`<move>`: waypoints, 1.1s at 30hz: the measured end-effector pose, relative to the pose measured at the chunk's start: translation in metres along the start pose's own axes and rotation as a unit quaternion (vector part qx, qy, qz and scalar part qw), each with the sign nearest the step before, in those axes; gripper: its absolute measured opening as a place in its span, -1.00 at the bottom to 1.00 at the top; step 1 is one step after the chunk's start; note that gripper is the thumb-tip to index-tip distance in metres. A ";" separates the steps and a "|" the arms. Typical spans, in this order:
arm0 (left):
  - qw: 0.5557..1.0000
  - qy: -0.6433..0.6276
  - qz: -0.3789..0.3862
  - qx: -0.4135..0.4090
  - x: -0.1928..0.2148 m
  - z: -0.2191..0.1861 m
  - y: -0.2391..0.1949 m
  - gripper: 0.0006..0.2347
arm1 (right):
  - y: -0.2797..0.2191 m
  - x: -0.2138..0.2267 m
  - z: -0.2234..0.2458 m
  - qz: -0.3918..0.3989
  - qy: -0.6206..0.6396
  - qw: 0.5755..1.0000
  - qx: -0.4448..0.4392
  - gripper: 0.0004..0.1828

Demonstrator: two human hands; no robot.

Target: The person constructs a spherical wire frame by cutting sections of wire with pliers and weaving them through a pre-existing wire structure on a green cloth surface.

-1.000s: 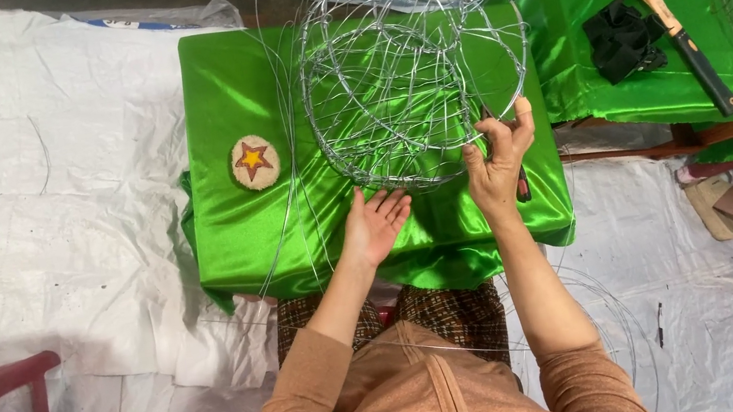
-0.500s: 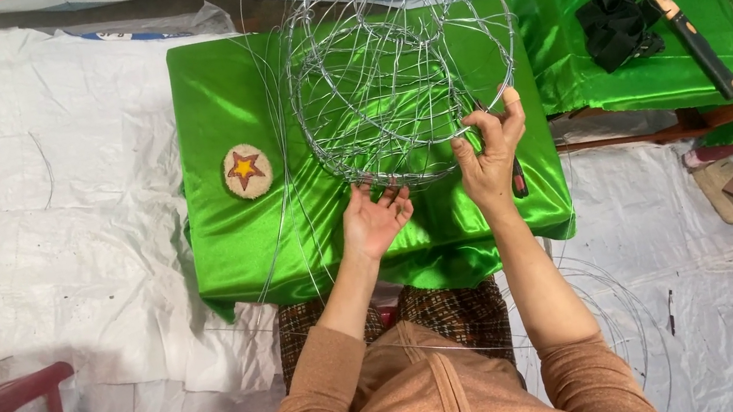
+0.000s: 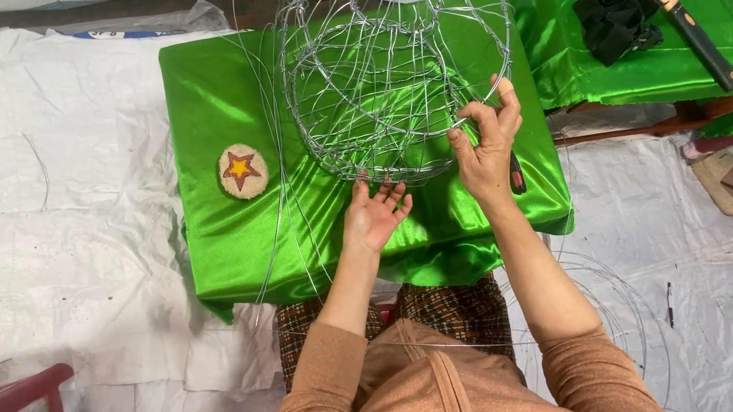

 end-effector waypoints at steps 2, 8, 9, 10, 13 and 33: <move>1.000 0.001 -0.003 -0.002 0.003 0.001 0.003 -0.78 | -0.001 0.001 0.001 0.001 -0.001 1.000 0.000 -0.60; 0.996 0.072 -0.031 -0.042 -0.010 -0.008 -0.036 -0.82 | -0.003 -0.002 0.001 0.010 -0.001 1.000 -0.004 -0.57; 0.993 0.095 -0.035 -0.057 -0.012 -0.010 -0.044 -0.81 | -0.004 -0.003 0.000 0.011 -0.002 1.000 -0.003 -0.58; 0.993 0.095 -0.035 -0.058 -0.011 -0.011 -0.051 -0.81 | -0.004 -0.003 -0.002 0.011 -0.001 1.000 -0.002 -0.58; 0.946 0.239 -0.108 -0.189 -0.003 -0.033 -0.072 -0.71 | -0.005 -0.002 -0.006 0.011 0.000 1.000 0.000 -0.55; 0.380 0.618 0.015 -0.688 -0.047 -0.128 -0.067 -0.75 | -0.005 -0.002 -0.009 0.054 0.005 0.998 -0.006 -0.61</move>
Point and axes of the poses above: each hand's wrist, its own y-axis towards the middle knuckle, its own x-axis out of the back of the hand, z = x × y, the point moved 7 cm from there along y, towards the middle knuckle, and after that the axes turned 15 degrees about -z, right-handed, at the moved point
